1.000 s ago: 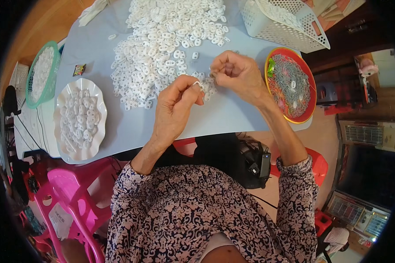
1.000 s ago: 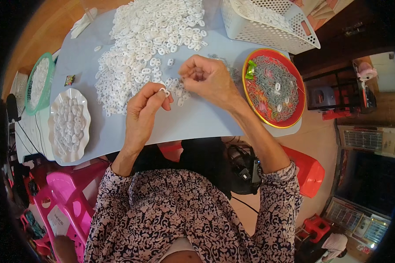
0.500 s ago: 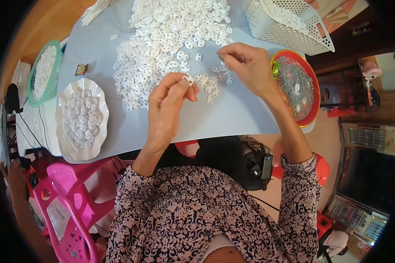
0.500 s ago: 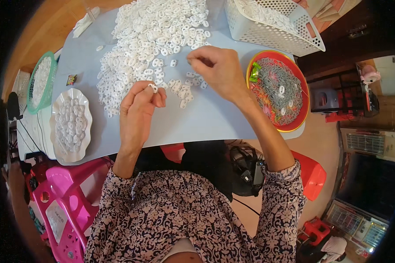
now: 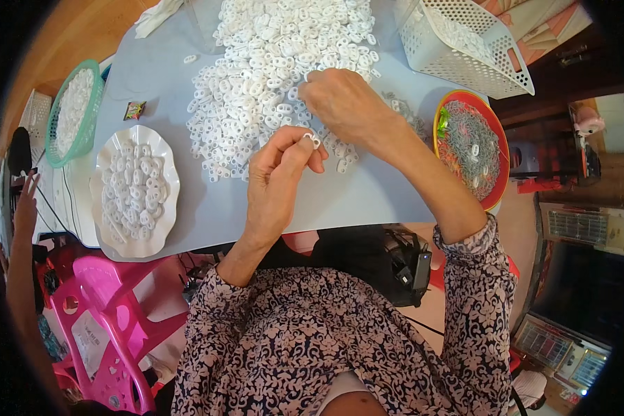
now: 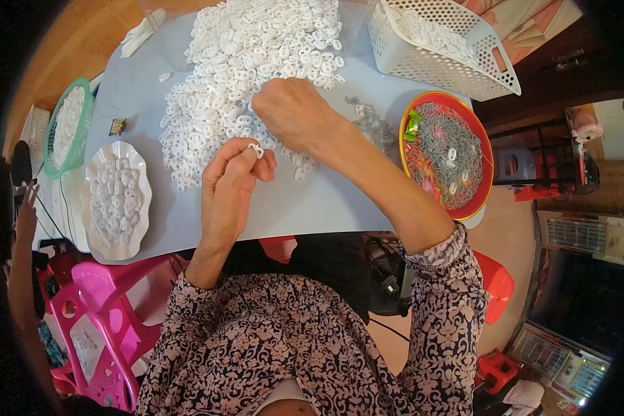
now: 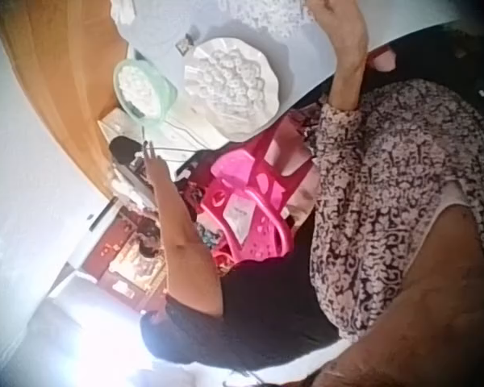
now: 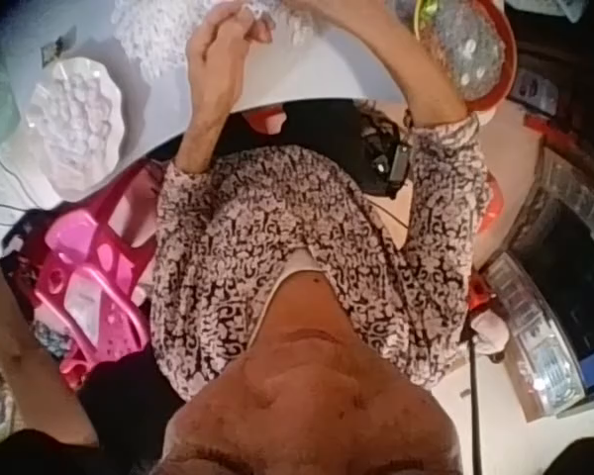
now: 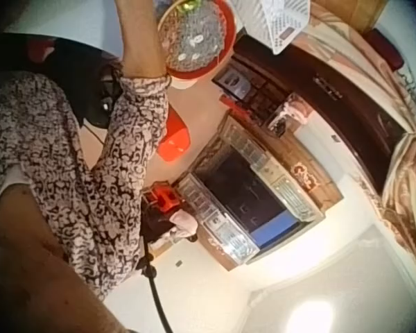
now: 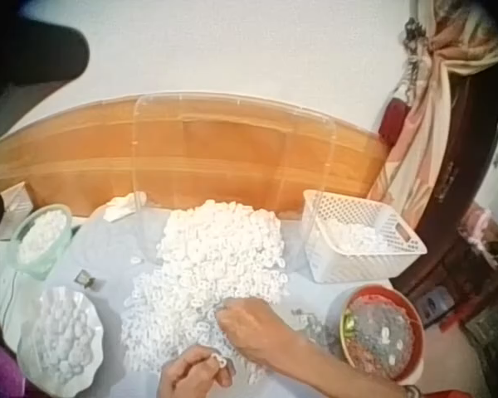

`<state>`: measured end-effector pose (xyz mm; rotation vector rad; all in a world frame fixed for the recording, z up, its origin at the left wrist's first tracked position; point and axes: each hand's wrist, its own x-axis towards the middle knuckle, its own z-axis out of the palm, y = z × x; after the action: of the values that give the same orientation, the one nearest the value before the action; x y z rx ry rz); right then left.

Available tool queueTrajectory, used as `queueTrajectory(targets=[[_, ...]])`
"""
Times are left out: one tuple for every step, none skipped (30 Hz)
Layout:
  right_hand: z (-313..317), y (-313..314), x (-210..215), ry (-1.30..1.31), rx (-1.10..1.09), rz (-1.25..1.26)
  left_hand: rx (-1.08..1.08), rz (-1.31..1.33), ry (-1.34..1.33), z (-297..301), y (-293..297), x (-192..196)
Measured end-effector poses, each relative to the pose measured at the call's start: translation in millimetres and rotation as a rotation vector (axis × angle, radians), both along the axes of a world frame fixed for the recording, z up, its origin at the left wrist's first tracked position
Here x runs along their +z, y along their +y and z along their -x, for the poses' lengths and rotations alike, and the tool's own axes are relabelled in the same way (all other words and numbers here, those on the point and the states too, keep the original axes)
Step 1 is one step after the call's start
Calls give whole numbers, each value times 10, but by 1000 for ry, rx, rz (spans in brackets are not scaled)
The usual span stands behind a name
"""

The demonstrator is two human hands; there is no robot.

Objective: Assembling small metal components into white plastic parts.

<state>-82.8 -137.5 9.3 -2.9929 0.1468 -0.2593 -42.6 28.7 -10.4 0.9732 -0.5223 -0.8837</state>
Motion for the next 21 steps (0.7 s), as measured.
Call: queueTrajectory(targets=[[-21, 0, 5, 1, -3, 1, -3, 1, 1, -1, -2, -7], [-46, -15, 9, 18, -1, 13, -4, 2, -5, -3, -4, -18], [-56, -32, 12, 36, 1, 24, -6, 2, -12, -3, -9, -23], [-46, -42, 20, 35, 1, 25, -6, 4, -12, -3, -6, -15], [-15, -62, 28, -17, -36, -49, 0, -4, -13, -4, -8, -7], [27, -79, 41, -70, -75, -122, 6, -12, -14, -2, -12, 2], [64, -62, 58, -69, -70, -123, 10, -13, -13, -6, -7, -5], [126, -22, 88, -139, -147, -353, 6, -9, -19, -8, -5, -12], [195, 15, 105, -208, -224, -584, 2, -6, -25, -8, -4, -19], [269, 36, 101, -206, -222, -585, 4, -8, -24, -7, -5, -24], [346, 53, 84, -207, -296, -844, -7, -22, -55, -5, -6, -31], [413, 74, 61, -204, -370, -1105, -18, -38, -86, -3, -3, -38], [493, 95, 49, -204, -374, -1106, -21, -39, -84, 9, -7, -20], [564, 118, 31, -239, -329, -1247, -28, -83, -151, 18, -8, 12], [618, 141, 2, -274, -280, -1389, -34, -129, -219, 26, -8, 25], [656, 166, -43, -273, -279, -1393, -33, -133, -220, 31, -8, 18], [688, 188, -103, -306, -256, -1419, -44, -144, -267, 31, -10, 5], [710, 206, -161, -339, -231, -1445, -55, -155, -315, 33, -6, -5], [725, 216, -203, -340, -233, -1447, -58, -156, -316, 41, -12, -2], [731, 230, -243, -397, -165, -1514, -55, -165, -327, 51, -18, 1], [734, 241, -269, -454, -94, -1579, -52, -173, -339, 59, -20, 7]])
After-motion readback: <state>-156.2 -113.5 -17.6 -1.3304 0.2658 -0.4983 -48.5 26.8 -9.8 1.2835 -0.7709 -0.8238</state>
